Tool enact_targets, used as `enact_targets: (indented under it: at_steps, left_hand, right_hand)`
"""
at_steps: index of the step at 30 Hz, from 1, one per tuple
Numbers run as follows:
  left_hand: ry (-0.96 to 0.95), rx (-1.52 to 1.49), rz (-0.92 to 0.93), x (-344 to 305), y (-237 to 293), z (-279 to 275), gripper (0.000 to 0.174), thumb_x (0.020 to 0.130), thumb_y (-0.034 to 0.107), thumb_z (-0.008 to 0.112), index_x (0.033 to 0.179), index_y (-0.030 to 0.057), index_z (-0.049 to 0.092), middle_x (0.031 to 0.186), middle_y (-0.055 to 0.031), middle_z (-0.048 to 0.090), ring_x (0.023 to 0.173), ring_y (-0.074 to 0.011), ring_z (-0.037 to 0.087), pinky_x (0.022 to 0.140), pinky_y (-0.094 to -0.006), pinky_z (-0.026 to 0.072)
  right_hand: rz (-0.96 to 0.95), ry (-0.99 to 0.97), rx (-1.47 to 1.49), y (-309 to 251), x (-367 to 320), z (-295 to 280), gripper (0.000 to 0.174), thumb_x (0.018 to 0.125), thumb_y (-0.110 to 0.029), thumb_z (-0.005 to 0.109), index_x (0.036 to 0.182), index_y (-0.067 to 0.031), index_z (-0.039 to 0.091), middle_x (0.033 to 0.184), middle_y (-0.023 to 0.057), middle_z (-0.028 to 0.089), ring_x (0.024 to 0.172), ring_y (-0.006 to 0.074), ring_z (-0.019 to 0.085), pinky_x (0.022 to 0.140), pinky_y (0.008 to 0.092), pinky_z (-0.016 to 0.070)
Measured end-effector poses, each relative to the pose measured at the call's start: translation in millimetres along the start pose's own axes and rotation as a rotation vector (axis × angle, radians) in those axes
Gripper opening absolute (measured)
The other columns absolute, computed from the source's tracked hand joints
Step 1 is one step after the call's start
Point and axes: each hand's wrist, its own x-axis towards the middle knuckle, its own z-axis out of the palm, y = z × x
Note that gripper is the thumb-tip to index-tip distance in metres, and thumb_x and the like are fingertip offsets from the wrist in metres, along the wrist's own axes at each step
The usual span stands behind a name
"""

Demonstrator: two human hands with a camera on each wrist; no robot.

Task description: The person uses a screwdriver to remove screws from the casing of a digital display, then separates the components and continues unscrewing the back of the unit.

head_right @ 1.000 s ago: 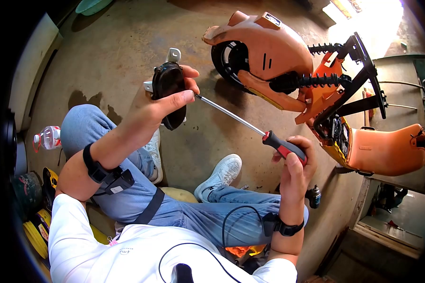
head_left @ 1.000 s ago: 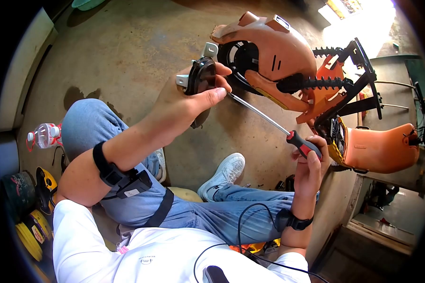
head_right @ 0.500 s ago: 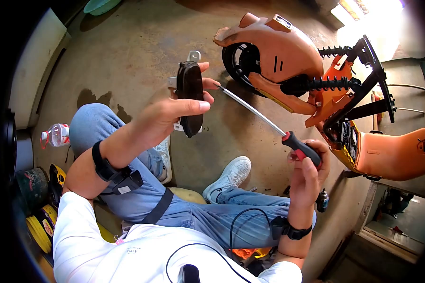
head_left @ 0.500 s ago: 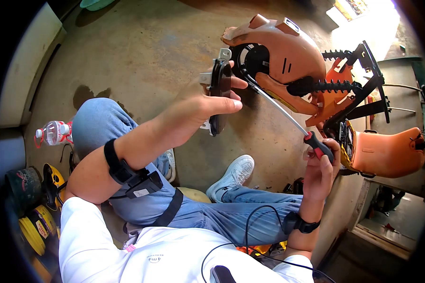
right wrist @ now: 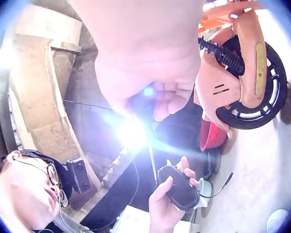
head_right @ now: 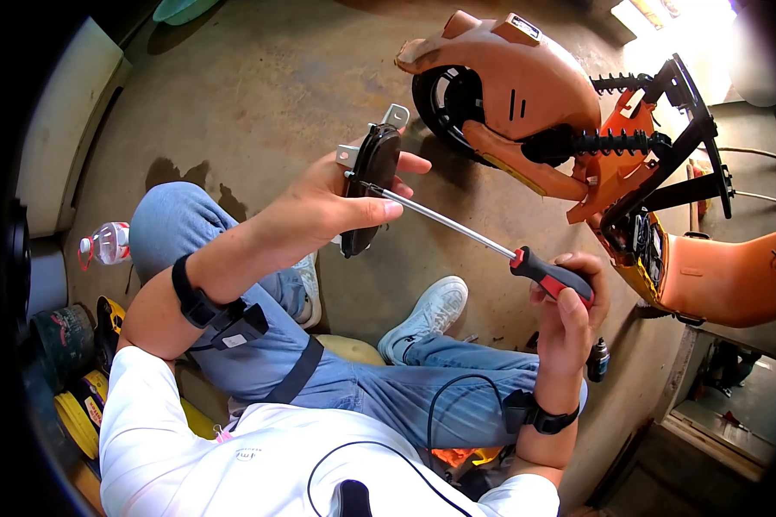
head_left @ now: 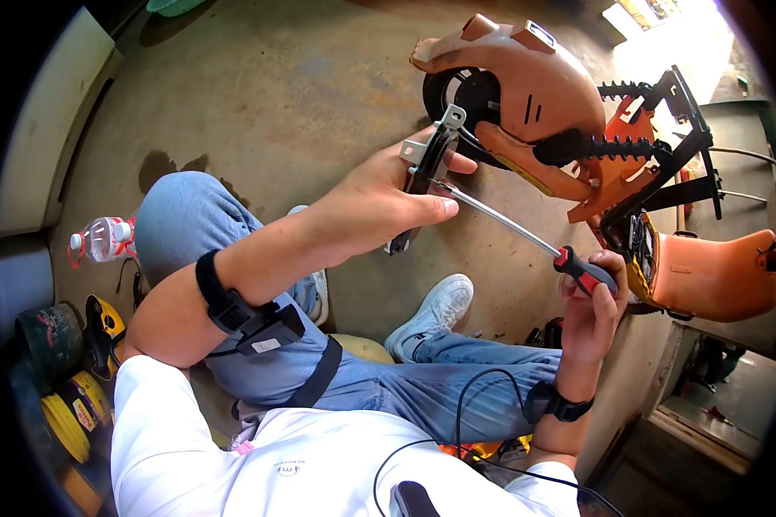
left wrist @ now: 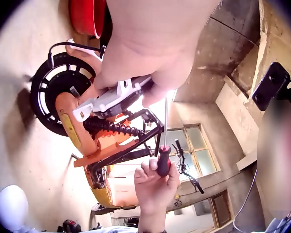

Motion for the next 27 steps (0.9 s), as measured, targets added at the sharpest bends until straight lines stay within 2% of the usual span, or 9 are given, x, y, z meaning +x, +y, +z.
enact_targets:
  at_steps: [3,15,19,22,24,25,27]
  left_hand:
    - [0.001,0.027,0.0,-1,3,2,0.046,0.088,0.01,0.07,0.131,0.0062,0.057,0.104,-0.0029,0.059,0.099,-0.0088,0.055,0.087,-0.0259,0.0449]
    - [0.007,0.083,0.055,-2,2,3,0.043,0.088,0.009,0.068,0.13,0.0075,0.058,0.106,-0.0033,0.058,0.1,-0.0093,0.055,0.087,-0.0258,0.0446]
    - [-0.012,0.114,0.014,-3,3,2,0.044,0.088,0.009,0.068,0.131,0.0079,0.057,0.106,-0.0031,0.057,0.099,-0.0091,0.054,0.086,-0.0259,0.0449]
    - [0.01,0.098,0.055,-2,0,4,0.046,0.089,0.007,0.066,0.133,0.0083,0.055,0.106,-0.0035,0.056,0.097,-0.009,0.053,0.085,-0.0255,0.0452]
    - [0.041,0.101,0.088,-2,-5,3,0.058,0.089,0.004,0.064,0.143,0.0086,0.045,0.111,-0.0042,0.057,0.098,-0.0095,0.052,0.086,-0.0251,0.0455]
    - [0.038,0.113,0.073,-1,-4,5,0.058,0.089,0.004,0.064,0.143,0.0086,0.045,0.111,-0.0042,0.057,0.098,-0.0095,0.052,0.086,-0.0251,0.0455]
    - [0.105,0.161,0.148,-2,-1,5,0.069,0.088,0.0,0.061,0.151,0.0092,0.033,0.117,-0.0039,0.057,0.099,-0.0103,0.051,0.088,-0.0252,0.0458]
  right_hand:
    - [0.004,0.017,-0.037,-1,-1,3,0.044,0.087,-0.029,0.064,0.115,0.0024,0.051,0.101,0.0119,0.055,0.08,0.0181,0.058,0.071,0.0306,0.0465]
    - [0.008,0.002,-0.029,-1,-1,6,0.045,0.086,-0.029,0.066,0.115,0.0026,0.052,0.102,0.0116,0.055,0.081,0.0187,0.058,0.072,0.0307,0.0466]
    - [0.027,-0.005,-0.042,-2,-2,4,0.045,0.086,-0.03,0.065,0.115,0.0028,0.052,0.102,0.0114,0.055,0.081,0.0189,0.058,0.072,0.0308,0.0467]
    - [0.022,-0.01,-0.05,-1,-1,6,0.047,0.087,-0.032,0.066,0.116,0.0022,0.051,0.101,0.0112,0.055,0.081,0.0189,0.059,0.071,0.0307,0.0473]
    - [0.018,-0.003,-0.042,1,-2,9,0.048,0.088,-0.034,0.067,0.117,0.0016,0.051,0.1,0.0109,0.056,0.08,0.0188,0.06,0.07,0.0305,0.0479]
    - [0.05,-0.014,-0.065,2,-2,7,0.051,0.09,-0.037,0.066,0.12,0.0007,0.048,0.097,0.01,0.058,0.078,0.0178,0.061,0.067,0.0294,0.0481]
    - [0.099,-0.025,-0.048,8,-2,11,0.06,0.096,-0.046,0.06,0.131,-0.0014,0.04,0.086,0.0071,0.061,0.07,0.0148,0.063,0.059,0.0259,0.0475]
